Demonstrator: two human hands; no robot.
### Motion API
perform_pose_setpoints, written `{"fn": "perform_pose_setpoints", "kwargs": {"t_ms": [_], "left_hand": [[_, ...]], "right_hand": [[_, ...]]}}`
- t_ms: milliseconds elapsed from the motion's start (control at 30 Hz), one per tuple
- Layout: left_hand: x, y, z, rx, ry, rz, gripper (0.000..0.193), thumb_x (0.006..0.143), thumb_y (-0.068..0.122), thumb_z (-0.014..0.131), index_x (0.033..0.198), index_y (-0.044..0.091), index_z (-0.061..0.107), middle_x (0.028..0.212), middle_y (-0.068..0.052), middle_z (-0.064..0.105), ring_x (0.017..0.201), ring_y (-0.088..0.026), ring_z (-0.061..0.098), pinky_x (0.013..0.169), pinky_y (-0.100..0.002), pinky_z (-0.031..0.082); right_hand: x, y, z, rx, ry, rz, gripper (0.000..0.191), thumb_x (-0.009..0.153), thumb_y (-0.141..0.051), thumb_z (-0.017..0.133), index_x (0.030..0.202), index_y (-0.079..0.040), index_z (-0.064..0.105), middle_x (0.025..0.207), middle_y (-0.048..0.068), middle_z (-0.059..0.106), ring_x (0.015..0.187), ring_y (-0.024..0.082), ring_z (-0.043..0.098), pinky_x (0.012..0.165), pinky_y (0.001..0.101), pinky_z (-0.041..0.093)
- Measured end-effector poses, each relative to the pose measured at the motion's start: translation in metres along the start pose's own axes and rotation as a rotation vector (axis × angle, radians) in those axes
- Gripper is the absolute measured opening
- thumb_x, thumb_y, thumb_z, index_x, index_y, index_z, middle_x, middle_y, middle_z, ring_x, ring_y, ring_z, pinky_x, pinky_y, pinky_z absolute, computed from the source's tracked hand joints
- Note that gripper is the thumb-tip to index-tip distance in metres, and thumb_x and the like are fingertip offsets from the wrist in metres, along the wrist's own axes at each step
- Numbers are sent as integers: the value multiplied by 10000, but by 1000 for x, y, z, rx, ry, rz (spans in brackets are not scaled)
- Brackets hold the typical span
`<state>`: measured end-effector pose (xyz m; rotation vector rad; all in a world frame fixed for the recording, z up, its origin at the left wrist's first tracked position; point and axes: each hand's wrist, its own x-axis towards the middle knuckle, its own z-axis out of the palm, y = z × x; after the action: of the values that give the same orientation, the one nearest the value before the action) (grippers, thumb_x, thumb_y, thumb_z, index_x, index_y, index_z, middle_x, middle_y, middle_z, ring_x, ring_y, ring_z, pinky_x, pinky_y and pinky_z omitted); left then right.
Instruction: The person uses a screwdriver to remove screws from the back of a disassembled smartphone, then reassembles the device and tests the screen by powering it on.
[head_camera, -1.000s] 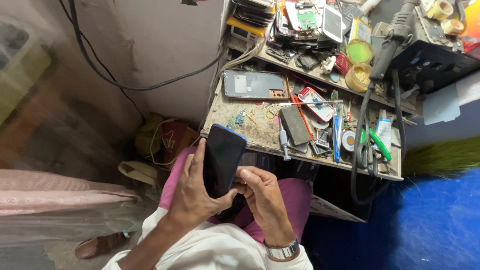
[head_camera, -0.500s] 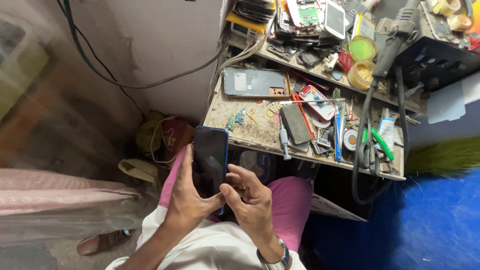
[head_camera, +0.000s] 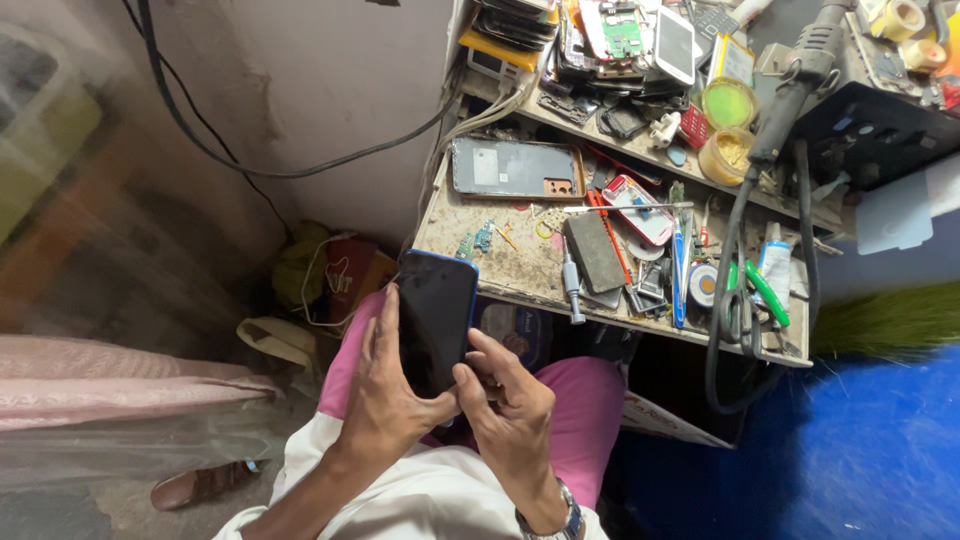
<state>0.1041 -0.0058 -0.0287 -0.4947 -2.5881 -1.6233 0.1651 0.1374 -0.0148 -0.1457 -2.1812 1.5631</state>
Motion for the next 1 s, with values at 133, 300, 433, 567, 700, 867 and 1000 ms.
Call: {"fn": "perform_pose_setpoints", "kwargs": {"t_ms": [133, 300, 433, 567, 700, 867, 1000], "left_hand": [[-1, 3, -1, 29, -19, -23, 1334, 585, 383, 925, 1577, -13, 125, 1543, -308, 359, 1418, -493, 352, 1155, -518, 327], [-2, 3, -1, 50, 4, 8, 1333, 596, 401, 928, 1575, -16, 124, 1551, -315, 351, 1418, -515, 345, 1169, -532, 308], [-3, 3, -2, 40, -3, -13, 1327, 604, 403, 919, 1582, -11, 124, 1554, -313, 352, 1420, -511, 357, 1169, -521, 323], [-1, 2, -2, 52, -32, -19, 1325, 590, 383, 919, 1581, -3, 129, 1540, -307, 362, 1406, -508, 359, 1154, -522, 330], [0, 1, -3, 36, -13, 51, 1317, 595, 365, 928, 1575, -11, 132, 1560, -310, 364, 1417, -508, 346, 1159, -536, 312], [1, 3, -2, 11, -38, -30, 1320, 584, 362, 925, 1580, 3, 137, 1520, -296, 382, 1397, -460, 388, 1137, -501, 356], [0, 5, -4, -25, -31, -39, 1312, 588, 358, 921, 1582, 1, 143, 1499, -293, 397, 1391, -439, 411, 1136, -485, 372]], "right_hand": [[-1, 1, 1, 95, 15, 3, 359, 915, -34, 765, 1257, -21, 657, 913, 65, 768, 753, 46, 708, 629, 191, 594], [-2, 4, 2, 106, 3, -4, 345, 920, -19, 763, 1252, -20, 668, 917, 59, 759, 763, 43, 691, 639, 188, 591], [-2, 4, 1, 127, -13, 8, 343, 924, -17, 760, 1257, -15, 679, 928, 54, 759, 777, 45, 698, 654, 189, 600], [-2, 5, -1, 158, -29, 33, 352, 923, -10, 754, 1268, -8, 685, 940, 56, 752, 788, 49, 703, 665, 191, 606], [-4, 8, 0, 183, -33, 93, 359, 923, 2, 751, 1276, 3, 687, 939, 62, 748, 781, 49, 686, 647, 186, 581], [-5, 12, 3, 186, 1, 75, 369, 918, -4, 753, 1274, 0, 654, 934, 62, 751, 760, 41, 692, 626, 177, 579], [-6, 11, 2, 197, -8, 68, 365, 925, -3, 752, 1276, -2, 654, 949, 68, 753, 775, 44, 696, 633, 177, 580]]}}
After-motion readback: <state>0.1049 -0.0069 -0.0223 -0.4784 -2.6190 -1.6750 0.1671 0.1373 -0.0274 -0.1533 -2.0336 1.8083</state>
